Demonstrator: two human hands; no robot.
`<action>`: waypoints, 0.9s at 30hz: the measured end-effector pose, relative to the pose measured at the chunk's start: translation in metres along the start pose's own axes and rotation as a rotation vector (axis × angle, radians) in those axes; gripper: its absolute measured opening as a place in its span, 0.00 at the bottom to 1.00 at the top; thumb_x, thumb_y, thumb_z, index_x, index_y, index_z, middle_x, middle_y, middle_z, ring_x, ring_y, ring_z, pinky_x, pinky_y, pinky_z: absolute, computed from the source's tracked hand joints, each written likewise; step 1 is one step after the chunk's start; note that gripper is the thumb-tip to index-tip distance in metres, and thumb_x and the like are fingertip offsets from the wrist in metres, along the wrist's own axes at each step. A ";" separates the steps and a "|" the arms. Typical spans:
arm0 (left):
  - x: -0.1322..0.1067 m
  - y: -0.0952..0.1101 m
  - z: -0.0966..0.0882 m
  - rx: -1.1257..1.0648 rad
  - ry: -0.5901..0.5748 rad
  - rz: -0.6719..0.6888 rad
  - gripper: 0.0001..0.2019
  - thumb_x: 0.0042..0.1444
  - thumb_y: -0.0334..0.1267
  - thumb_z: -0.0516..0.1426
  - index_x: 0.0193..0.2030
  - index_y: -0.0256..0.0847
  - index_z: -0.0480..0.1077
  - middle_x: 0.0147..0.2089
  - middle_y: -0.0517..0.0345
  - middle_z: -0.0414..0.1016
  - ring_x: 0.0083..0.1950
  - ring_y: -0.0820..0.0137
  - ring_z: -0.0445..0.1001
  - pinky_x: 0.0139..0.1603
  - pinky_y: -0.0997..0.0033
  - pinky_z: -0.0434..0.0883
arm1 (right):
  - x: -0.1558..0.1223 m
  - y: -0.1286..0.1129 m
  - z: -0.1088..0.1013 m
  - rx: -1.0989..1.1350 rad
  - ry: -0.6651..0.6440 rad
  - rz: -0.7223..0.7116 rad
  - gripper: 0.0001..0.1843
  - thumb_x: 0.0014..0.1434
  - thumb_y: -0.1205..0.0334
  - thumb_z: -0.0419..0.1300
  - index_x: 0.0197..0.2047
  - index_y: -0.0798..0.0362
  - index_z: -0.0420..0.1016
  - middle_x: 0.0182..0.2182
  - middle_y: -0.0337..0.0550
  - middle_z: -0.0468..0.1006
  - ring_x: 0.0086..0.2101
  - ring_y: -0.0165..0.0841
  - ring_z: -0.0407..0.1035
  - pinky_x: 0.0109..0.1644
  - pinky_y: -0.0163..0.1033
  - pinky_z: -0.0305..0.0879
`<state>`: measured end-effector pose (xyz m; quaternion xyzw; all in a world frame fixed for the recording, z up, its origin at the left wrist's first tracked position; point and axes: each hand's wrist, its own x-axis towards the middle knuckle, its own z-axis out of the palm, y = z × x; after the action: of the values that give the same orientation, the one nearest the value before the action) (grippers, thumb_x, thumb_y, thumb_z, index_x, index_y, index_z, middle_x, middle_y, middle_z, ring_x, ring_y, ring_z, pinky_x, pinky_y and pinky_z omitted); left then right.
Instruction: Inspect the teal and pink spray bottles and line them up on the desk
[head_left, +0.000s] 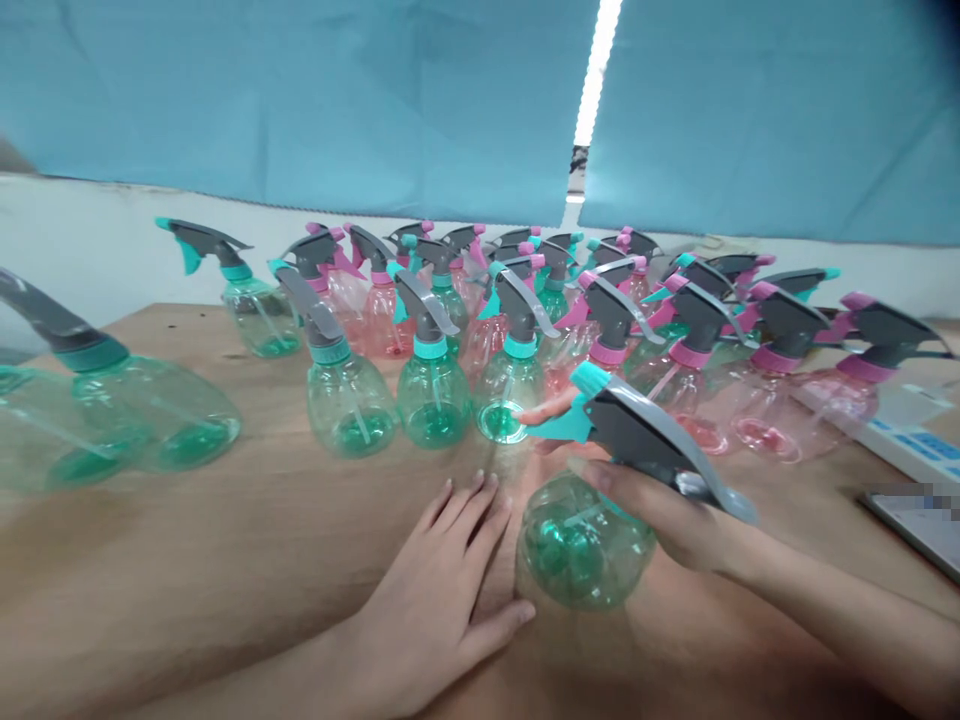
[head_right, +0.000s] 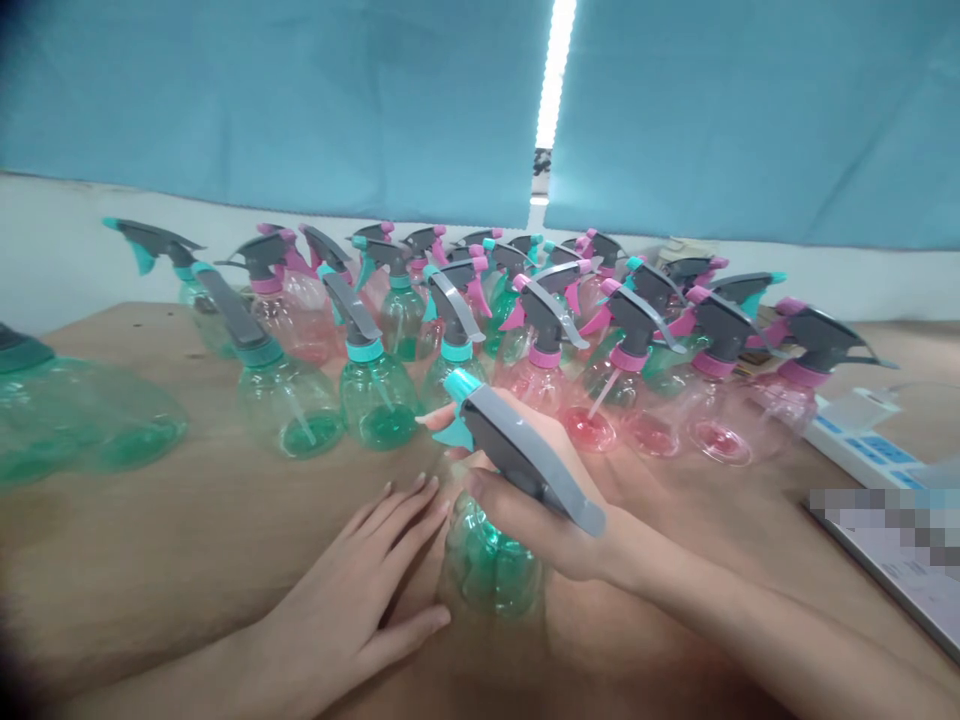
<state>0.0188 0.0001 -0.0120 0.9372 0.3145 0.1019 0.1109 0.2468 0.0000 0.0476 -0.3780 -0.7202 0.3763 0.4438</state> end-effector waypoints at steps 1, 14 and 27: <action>0.000 0.000 0.000 0.000 -0.001 0.000 0.34 0.65 0.57 0.52 0.68 0.32 0.56 0.70 0.38 0.57 0.70 0.49 0.54 0.66 0.43 0.55 | 0.000 -0.001 0.000 0.038 -0.012 0.013 0.12 0.62 0.64 0.56 0.47 0.45 0.75 0.25 0.37 0.73 0.30 0.34 0.71 0.34 0.37 0.70; -0.001 -0.001 0.002 -0.033 -0.015 -0.013 0.35 0.64 0.56 0.54 0.69 0.33 0.55 0.70 0.39 0.56 0.71 0.50 0.52 0.68 0.44 0.52 | 0.003 -0.014 0.002 -0.085 0.124 0.037 0.11 0.55 0.66 0.57 0.23 0.47 0.60 0.17 0.30 0.57 0.16 0.26 0.57 0.27 0.34 0.69; 0.000 0.000 -0.002 0.000 -0.030 -0.022 0.33 0.65 0.55 0.53 0.69 0.34 0.56 0.70 0.39 0.56 0.71 0.51 0.53 0.67 0.45 0.53 | 0.001 -0.012 0.001 -0.052 0.073 0.012 0.10 0.56 0.69 0.55 0.25 0.49 0.63 0.26 0.33 0.69 0.21 0.26 0.57 0.24 0.33 0.62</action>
<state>0.0181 -0.0001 -0.0100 0.9352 0.3230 0.0864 0.1169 0.2429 -0.0045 0.0581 -0.4071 -0.7110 0.3459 0.4574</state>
